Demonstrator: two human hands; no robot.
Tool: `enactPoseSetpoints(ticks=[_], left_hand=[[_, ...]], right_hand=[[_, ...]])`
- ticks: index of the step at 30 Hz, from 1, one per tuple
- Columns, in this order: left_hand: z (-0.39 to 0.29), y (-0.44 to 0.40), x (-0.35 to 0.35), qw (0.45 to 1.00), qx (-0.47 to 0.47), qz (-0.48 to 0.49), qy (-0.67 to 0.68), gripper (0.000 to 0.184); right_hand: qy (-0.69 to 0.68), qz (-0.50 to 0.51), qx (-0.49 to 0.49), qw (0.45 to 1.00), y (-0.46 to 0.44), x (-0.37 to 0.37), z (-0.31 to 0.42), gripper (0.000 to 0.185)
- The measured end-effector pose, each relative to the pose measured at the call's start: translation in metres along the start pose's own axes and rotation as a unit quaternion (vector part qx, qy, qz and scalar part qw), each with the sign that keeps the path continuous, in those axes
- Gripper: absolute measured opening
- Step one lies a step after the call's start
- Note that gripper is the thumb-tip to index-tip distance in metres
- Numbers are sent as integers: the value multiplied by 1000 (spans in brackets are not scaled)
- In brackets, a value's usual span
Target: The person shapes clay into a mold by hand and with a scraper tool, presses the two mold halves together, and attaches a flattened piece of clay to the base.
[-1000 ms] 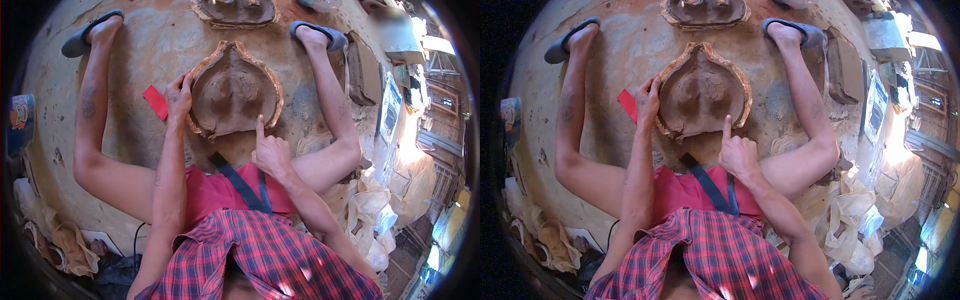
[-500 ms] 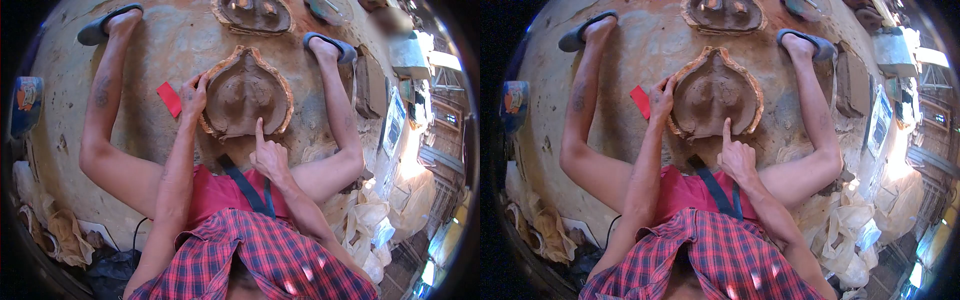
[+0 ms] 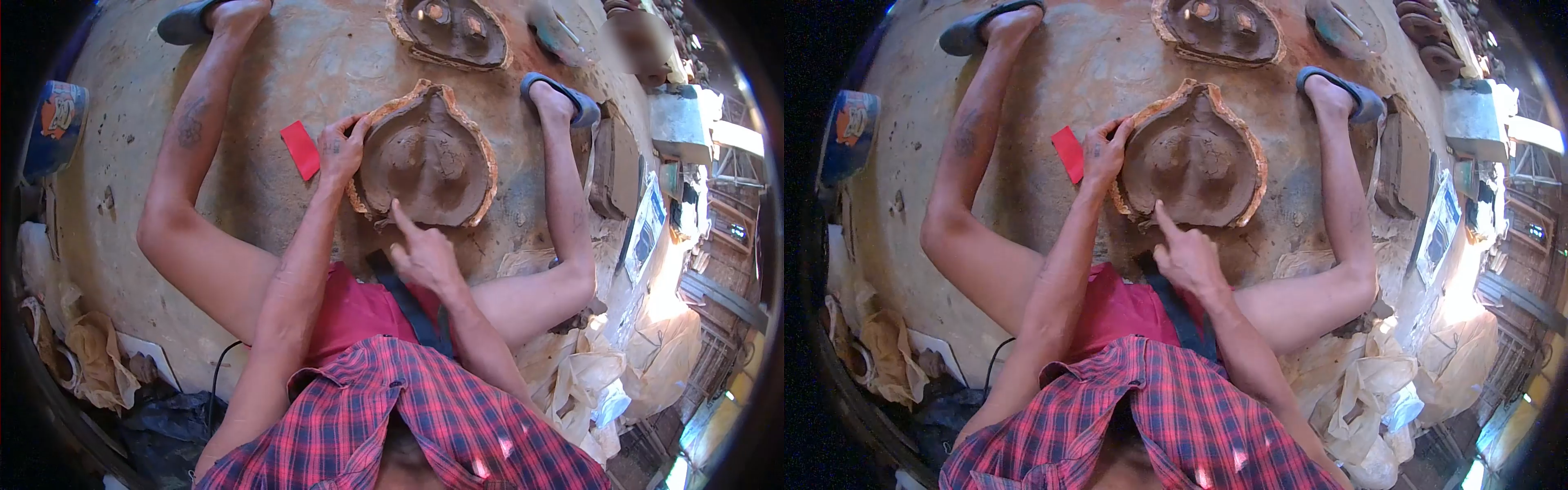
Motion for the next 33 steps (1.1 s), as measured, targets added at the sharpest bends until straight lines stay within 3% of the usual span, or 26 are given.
enactPoseSetpoints(ticks=[1, 2, 4, 5, 7, 8, 10, 12, 15, 17, 21, 23, 24, 26, 28, 31, 33], left_hand=[[-1, -2, 1, 1000, -8, 8, 10, 32], [-4, -10, 1, 1000, -9, 0, 11, 32], [-17, -23, 17, 998, 10, 50, 23, 27], [-18, -33, 23, 999, 9, 34, 26, 27], [-22, -57, 29, 981, -56, -10, 184, 24], [-36, -68, 21, 981, -49, -28, 187, 24], [-54, -80, -21, 930, -49, -140, 335, 18], [-66, -72, -90, 914, -53, -248, 315, 18], [-30, -28, -168, 861, -119, -362, 337, 25], [-20, 20, -189, 858, -150, -415, 262, 25], [37, 107, -126, 873, -333, -261, 241, 17], [59, 147, -78, 864, -407, -145, 257, 29], [62, 154, -62, 861, -411, -146, 261, 29], [45, 158, -32, 899, -321, -78, 289, 36], [46, 156, -36, 903, -346, -47, 248, 42], [47, 145, -28, 901, -380, -12, 210, 48], [54, 138, -19, 889, -404, -16, 215, 49]], right_hand=[[-54, -66, 20, 996, -2, -21, -1, 66], [-52, -64, 13, 997, -5, -28, 6, 66], [-123, -161, 61, 977, -9, -57, 9, 52], [-132, -175, 41, 975, -13, -60, 17, 37], [-143, -221, -21, 964, -27, -63, 35, 34], [-159, -271, -68, 947, -36, -76, 55, 30], [-157, -281, -88, 943, -57, -80, 78, 23], [-144, -322, -143, 925, -86, -80, 103, 21], [-12, -189, -144, 971, -139, -32, 150, 34], [44, -181, -153, 971, -165, 9, 166, 24], [107, -192, -105, 970, -193, 42, 164, 23], [69, -112, -122, 984, -197, 45, 165, 30], [74, -108, -123, 984, -201, 34, 162, 30], [-92, -151, -255, 951, -193, -17, 177, 28], [-161, -262, -269, 913, -178, -96, 171, 26], [-164, -315, -271, 895, -157, -150, 142, 18], [-91, -111, -140, 980, -151, -124, 116, 16]])
Point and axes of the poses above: each hand's wrist, its own y-axis away from the middle knuckle, its own x-axis out of the palm, z = x × y, the point moved 10 cm from there along -y, towards the middle knuckle, and after that the axes turned 15 degrees about -z, right-handed, at the moved point
